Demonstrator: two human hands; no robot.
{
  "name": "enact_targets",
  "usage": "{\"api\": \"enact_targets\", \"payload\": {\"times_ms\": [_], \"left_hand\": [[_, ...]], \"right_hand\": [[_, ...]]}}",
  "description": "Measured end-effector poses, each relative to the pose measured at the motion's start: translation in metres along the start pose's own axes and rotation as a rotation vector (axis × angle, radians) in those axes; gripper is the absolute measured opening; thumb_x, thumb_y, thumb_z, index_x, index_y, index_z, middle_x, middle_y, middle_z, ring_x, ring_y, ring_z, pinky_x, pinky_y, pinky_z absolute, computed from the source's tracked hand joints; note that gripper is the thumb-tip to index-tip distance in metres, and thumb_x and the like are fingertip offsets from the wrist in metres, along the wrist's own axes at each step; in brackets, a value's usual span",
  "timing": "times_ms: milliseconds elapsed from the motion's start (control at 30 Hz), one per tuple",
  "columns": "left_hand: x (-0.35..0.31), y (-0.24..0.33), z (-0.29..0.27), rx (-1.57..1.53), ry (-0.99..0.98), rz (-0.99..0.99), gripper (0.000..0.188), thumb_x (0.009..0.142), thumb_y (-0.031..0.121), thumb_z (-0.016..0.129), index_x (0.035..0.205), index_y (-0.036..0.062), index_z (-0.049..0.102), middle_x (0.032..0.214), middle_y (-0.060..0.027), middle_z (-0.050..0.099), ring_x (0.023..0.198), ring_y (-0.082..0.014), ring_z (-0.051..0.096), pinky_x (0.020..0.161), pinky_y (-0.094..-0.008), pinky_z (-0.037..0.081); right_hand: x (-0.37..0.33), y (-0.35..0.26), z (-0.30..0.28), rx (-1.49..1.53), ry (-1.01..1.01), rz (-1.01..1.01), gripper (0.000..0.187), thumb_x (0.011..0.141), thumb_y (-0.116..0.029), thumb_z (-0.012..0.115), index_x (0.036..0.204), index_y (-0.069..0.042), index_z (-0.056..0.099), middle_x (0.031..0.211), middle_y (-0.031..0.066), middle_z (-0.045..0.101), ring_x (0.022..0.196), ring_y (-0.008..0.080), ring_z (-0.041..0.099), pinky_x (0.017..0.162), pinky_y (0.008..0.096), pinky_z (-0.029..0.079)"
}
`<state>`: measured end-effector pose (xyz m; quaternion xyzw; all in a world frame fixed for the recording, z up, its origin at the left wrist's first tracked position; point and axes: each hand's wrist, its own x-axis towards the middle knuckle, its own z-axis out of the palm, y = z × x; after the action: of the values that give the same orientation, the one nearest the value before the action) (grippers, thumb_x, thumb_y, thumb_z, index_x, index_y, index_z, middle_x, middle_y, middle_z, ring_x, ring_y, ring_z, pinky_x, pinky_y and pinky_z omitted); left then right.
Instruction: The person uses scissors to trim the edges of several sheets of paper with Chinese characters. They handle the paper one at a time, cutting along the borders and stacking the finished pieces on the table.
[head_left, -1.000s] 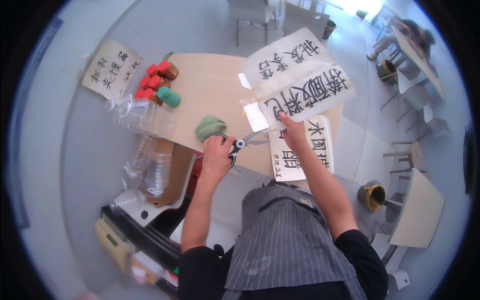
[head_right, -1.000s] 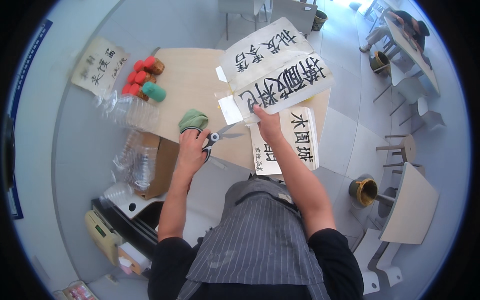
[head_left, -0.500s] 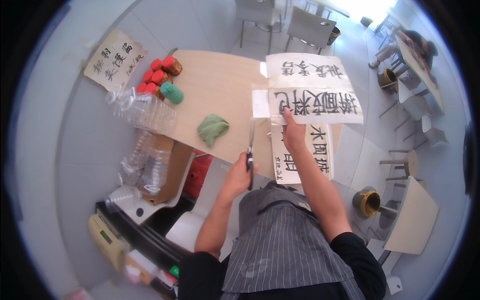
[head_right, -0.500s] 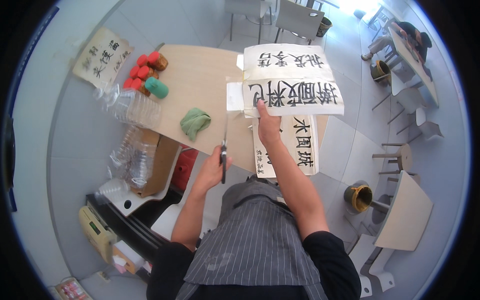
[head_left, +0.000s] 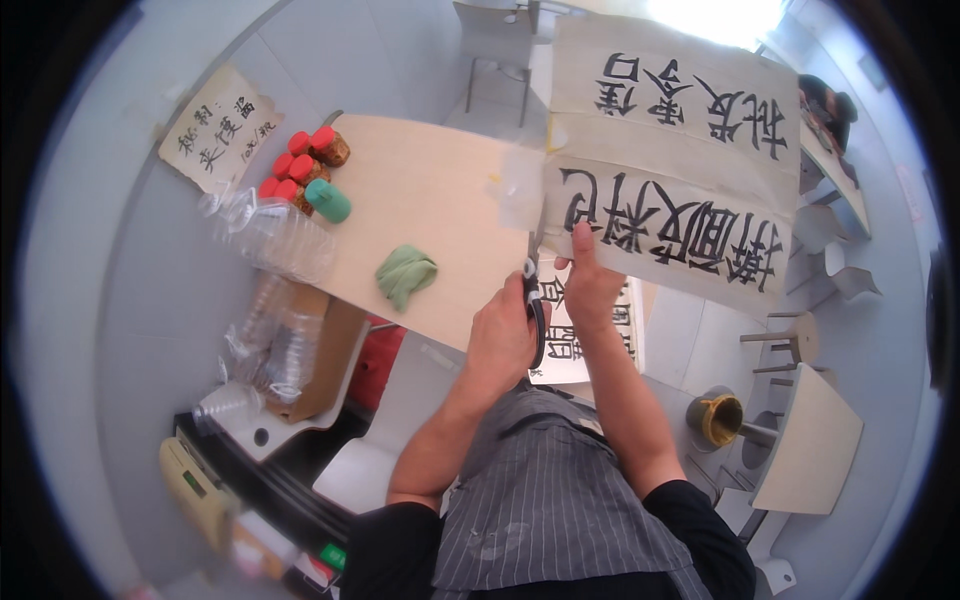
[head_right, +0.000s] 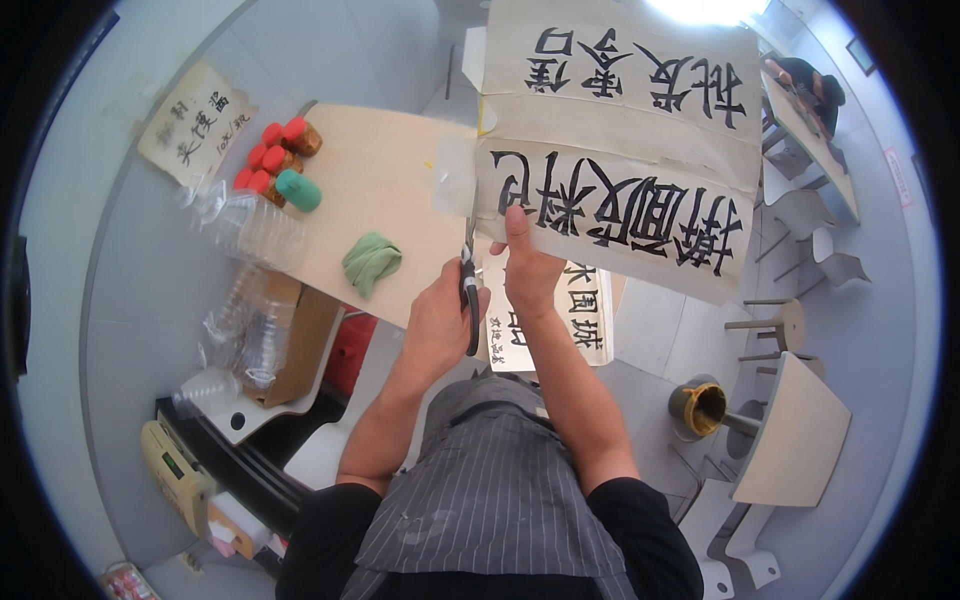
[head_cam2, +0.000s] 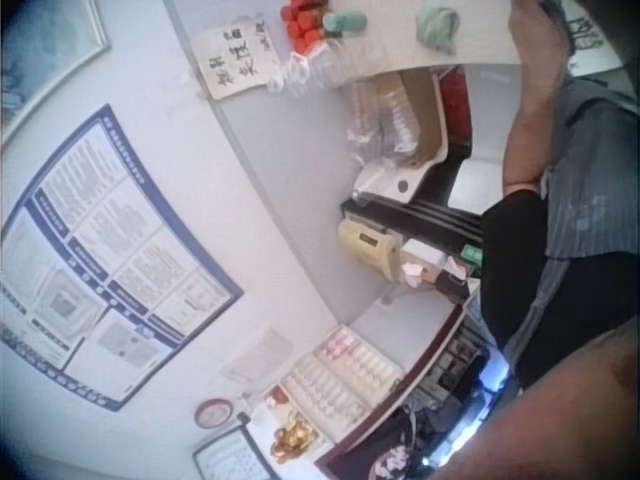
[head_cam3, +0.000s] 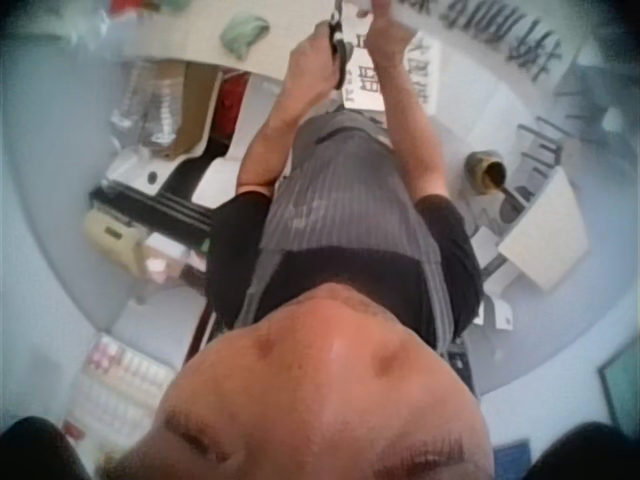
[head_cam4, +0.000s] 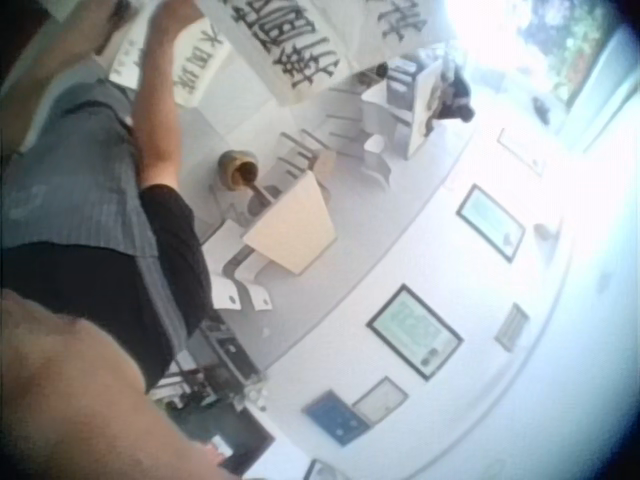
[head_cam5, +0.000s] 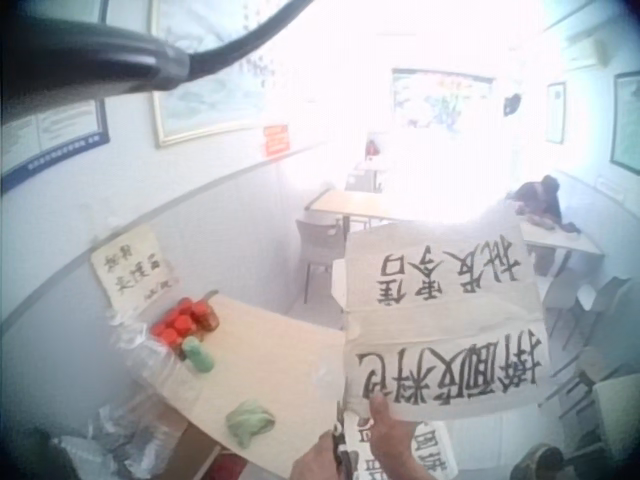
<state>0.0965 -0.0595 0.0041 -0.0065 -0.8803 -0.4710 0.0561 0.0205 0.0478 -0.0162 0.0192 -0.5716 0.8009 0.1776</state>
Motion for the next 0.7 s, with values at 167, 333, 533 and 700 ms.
{"api": "enact_targets", "payload": {"times_ms": [167,333,533,700], "left_hand": [[0.006,0.01,-0.002,0.009,-0.106,-0.043,0.032,0.085,0.015,0.058,0.105,-0.0051,0.044,0.075,-0.0248,0.059,0.075,-0.0442,0.058,0.064,-0.0469,0.045],[0.01,0.013,-0.001,0.045,-0.106,-0.044,0.03,0.086,0.015,0.056,0.102,-0.0062,0.044,0.072,-0.0255,0.059,0.072,-0.0438,0.059,0.062,-0.0474,0.045],[0.01,0.008,0.006,0.09,-0.082,-0.049,0.027,0.086,0.014,0.055,0.1,-0.0063,0.044,0.067,-0.0239,0.059,0.067,-0.0433,0.059,0.059,-0.0474,0.046],[0.01,0.005,0.01,0.127,-0.09,-0.07,0.024,0.086,0.012,0.052,0.098,-0.0066,0.044,0.068,-0.026,0.059,0.067,-0.0442,0.06,0.061,-0.049,0.047]], "right_hand": [[0.001,-0.003,0.001,0.064,0.038,0.036,0.015,0.093,-0.013,0.055,0.1,0.0,0.054,0.082,0.0052,0.058,0.058,0.0105,0.053,0.047,0.0219,0.044],[-0.001,-0.006,0.004,0.077,0.064,0.086,0.019,0.092,-0.014,0.057,0.105,-0.001,0.052,0.085,0.0045,0.058,0.06,0.0103,0.053,0.048,0.022,0.046],[-0.002,-0.004,0.003,0.145,0.07,0.134,0.02,0.09,-0.014,0.059,0.105,-0.002,0.052,0.086,0.0041,0.058,0.063,0.0102,0.054,0.048,0.0221,0.046],[-0.003,-0.001,0.001,0.163,0.068,0.174,0.02,0.089,-0.013,0.061,0.104,-0.002,0.054,0.085,0.004,0.059,0.064,0.0101,0.055,0.047,0.0218,0.046]]}}
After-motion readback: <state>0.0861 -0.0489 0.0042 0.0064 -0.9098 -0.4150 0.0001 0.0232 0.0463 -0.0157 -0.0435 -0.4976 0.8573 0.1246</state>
